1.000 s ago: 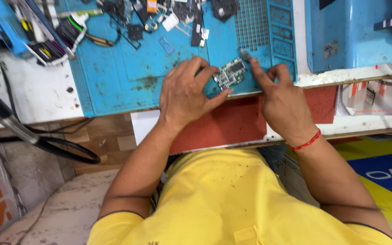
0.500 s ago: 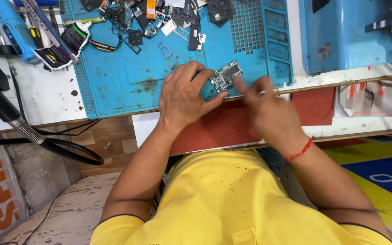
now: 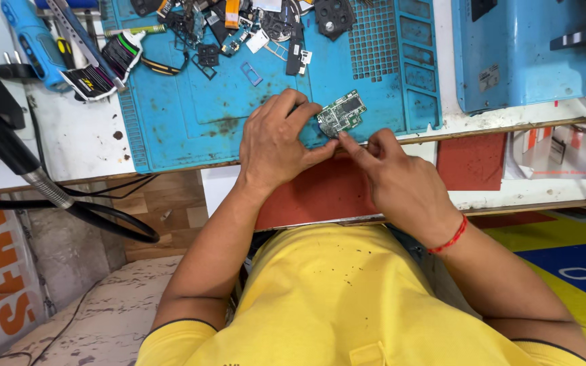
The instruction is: The person cleans a small green circuit board with a brush, then uses a soldering iron to work on specific components on the board. The workspace is cluttered with various electronic parts and tools.
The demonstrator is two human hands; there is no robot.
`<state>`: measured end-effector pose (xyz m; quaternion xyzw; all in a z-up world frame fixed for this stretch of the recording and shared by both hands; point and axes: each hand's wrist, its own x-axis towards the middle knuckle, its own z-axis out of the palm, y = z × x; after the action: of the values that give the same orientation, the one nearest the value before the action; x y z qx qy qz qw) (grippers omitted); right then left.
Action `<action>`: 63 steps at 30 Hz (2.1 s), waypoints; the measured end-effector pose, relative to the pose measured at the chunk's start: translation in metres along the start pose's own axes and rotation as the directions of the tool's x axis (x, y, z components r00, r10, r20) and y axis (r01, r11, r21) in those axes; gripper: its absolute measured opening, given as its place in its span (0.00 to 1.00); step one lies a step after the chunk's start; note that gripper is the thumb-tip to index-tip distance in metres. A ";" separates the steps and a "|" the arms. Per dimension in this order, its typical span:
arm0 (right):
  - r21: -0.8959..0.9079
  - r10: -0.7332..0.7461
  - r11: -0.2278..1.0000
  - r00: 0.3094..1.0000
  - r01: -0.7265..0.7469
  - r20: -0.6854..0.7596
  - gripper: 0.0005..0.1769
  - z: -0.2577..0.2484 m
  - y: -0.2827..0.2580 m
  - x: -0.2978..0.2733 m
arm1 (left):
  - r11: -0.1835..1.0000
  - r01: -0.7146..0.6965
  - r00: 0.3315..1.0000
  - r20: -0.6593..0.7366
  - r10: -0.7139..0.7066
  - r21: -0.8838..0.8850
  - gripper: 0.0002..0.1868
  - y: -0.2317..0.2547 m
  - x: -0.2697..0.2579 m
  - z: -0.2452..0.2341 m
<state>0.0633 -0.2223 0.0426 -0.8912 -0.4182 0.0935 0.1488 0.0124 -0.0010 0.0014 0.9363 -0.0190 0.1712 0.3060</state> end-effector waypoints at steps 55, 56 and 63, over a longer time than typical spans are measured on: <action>-0.051 0.037 0.998 0.999 -0.037 -0.010 0.31 0.000 0.009 0.002 | 1.000 0.014 1.000 -0.003 -0.014 -0.010 0.25 -0.004 0.001 -0.002; -0.072 0.089 0.993 0.996 -0.091 -0.030 0.32 -0.002 0.010 0.000 | 1.000 0.016 1.000 -0.006 -0.016 -0.015 0.25 -0.003 0.001 0.001; -0.043 0.108 0.993 0.992 -0.111 -0.066 0.33 0.003 0.006 0.003 | 0.999 0.030 0.999 0.013 -0.030 -0.022 0.26 -0.007 -0.001 0.003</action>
<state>0.0685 -0.2224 0.0374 -0.9186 -0.3657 0.0633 0.1356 0.0130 0.0022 -0.0054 0.9342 -0.0088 0.1602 0.3187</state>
